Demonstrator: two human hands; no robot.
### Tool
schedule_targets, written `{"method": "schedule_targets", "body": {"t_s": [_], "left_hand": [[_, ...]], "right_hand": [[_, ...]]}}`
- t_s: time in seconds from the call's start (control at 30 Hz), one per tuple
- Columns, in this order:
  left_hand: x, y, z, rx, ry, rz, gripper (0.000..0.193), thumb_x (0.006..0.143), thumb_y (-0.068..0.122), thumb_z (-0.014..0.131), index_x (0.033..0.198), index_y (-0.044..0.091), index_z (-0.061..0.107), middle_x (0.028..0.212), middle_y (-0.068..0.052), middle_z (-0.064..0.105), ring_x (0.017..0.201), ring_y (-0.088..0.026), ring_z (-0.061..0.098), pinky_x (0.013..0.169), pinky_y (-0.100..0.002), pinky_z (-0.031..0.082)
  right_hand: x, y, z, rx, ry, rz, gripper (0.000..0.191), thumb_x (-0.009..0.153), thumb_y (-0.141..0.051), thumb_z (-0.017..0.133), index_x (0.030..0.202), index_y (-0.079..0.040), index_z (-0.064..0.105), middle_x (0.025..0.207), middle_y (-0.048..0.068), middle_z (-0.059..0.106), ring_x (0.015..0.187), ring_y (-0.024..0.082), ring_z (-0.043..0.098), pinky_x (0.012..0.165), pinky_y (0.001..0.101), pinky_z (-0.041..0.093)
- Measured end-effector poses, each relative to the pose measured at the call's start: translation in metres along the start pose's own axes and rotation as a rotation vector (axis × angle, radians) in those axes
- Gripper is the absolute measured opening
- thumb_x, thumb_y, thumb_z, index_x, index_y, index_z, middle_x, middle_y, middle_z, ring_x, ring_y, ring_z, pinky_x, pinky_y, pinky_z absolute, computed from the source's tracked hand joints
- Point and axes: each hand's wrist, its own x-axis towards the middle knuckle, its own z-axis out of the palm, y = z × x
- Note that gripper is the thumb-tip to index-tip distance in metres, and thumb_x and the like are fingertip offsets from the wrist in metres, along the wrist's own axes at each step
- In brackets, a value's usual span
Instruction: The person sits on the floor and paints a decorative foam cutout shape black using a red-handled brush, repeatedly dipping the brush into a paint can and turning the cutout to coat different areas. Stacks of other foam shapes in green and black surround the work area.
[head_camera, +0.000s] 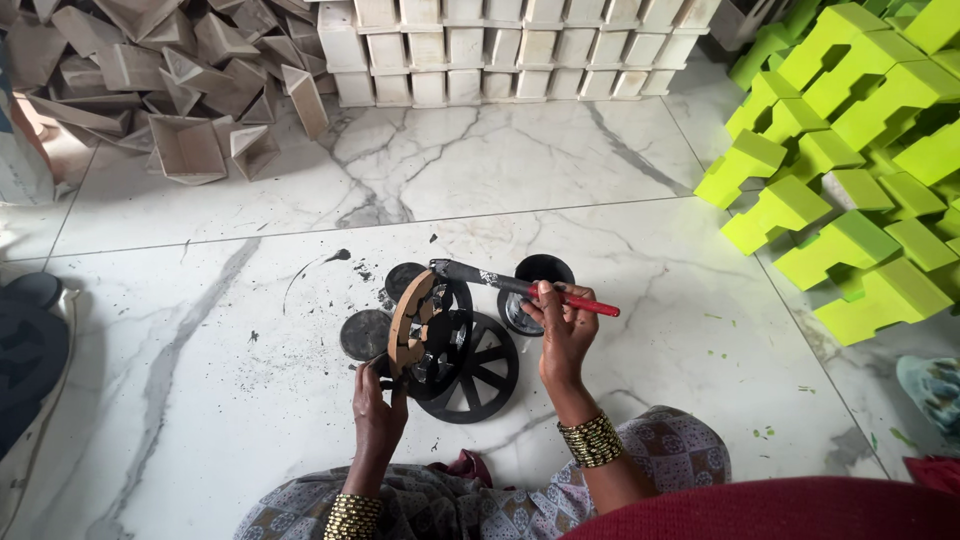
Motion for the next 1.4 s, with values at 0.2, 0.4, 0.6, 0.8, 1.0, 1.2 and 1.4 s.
{"method": "schedule_targets", "body": {"t_s": [0.2,0.4,0.6,0.8,1.0,1.2,1.4], "left_hand": [[-0.004,-0.005,0.002,-0.036,-0.002,-0.034,0.044,0.080,-0.007,0.071,0.121,-0.004,0.054,0.112,-0.020,0.061,0.094,-0.031,0.069,0.074,-0.037,0.060],[-0.006,-0.020,-0.002,-0.014,0.006,-0.015,0.042,0.083,-0.007,0.070,0.122,-0.005,0.054,0.112,-0.019,0.062,0.098,-0.031,0.069,0.077,-0.037,0.061],[-0.004,-0.023,-0.004,-0.033,-0.001,-0.018,0.047,0.079,-0.007,0.070,0.123,-0.006,0.053,0.111,-0.021,0.059,0.095,-0.034,0.068,0.072,-0.038,0.060],[-0.001,-0.021,-0.001,0.024,0.001,-0.039,0.045,0.081,-0.007,0.072,0.122,-0.005,0.056,0.112,-0.019,0.062,0.101,-0.033,0.069,0.078,-0.040,0.060],[0.004,-0.030,-0.004,-0.023,0.032,-0.083,0.039,0.083,-0.006,0.070,0.119,-0.004,0.056,0.109,-0.018,0.064,0.098,-0.032,0.070,0.077,-0.037,0.062],[0.011,-0.043,-0.006,-0.014,0.050,-0.072,0.036,0.084,-0.006,0.070,0.117,-0.005,0.057,0.110,-0.019,0.065,0.100,-0.034,0.069,0.076,-0.037,0.062],[0.020,-0.053,-0.006,-0.023,0.058,-0.123,0.036,0.084,-0.005,0.072,0.116,-0.005,0.056,0.110,-0.019,0.064,0.101,-0.033,0.070,0.077,-0.037,0.063]], "right_hand": [[0.004,0.021,-0.032,-0.116,0.102,0.022,0.024,0.095,-0.012,0.071,0.105,-0.002,0.051,0.103,0.009,0.061,0.089,0.016,0.070,0.075,0.0341,0.067],[0.003,0.034,-0.030,-0.130,0.115,0.033,0.025,0.095,-0.011,0.072,0.104,-0.002,0.051,0.104,0.009,0.061,0.089,0.016,0.069,0.077,0.0355,0.066],[-0.007,0.022,-0.005,-0.019,0.009,-0.005,0.023,0.097,-0.013,0.070,0.104,-0.002,0.051,0.103,0.009,0.064,0.092,0.014,0.070,0.083,0.0358,0.067],[0.003,0.036,-0.030,-0.080,0.064,0.053,0.024,0.096,-0.012,0.071,0.104,-0.003,0.050,0.102,0.009,0.062,0.088,0.014,0.068,0.079,0.0359,0.067],[0.003,0.050,-0.055,-0.281,0.112,0.149,0.022,0.095,-0.011,0.072,0.104,-0.002,0.054,0.101,0.009,0.063,0.086,0.014,0.069,0.074,0.0339,0.065],[0.001,0.059,-0.035,-0.229,-0.170,-0.193,0.018,0.100,-0.009,0.069,0.107,-0.001,0.055,0.114,0.014,0.069,0.096,0.011,0.069,0.083,0.0250,0.061],[-0.013,0.053,-0.036,-0.621,-0.334,0.055,0.013,0.094,-0.006,0.073,0.097,0.000,0.061,0.099,0.012,0.075,0.086,0.010,0.071,0.073,0.0208,0.059]]}}
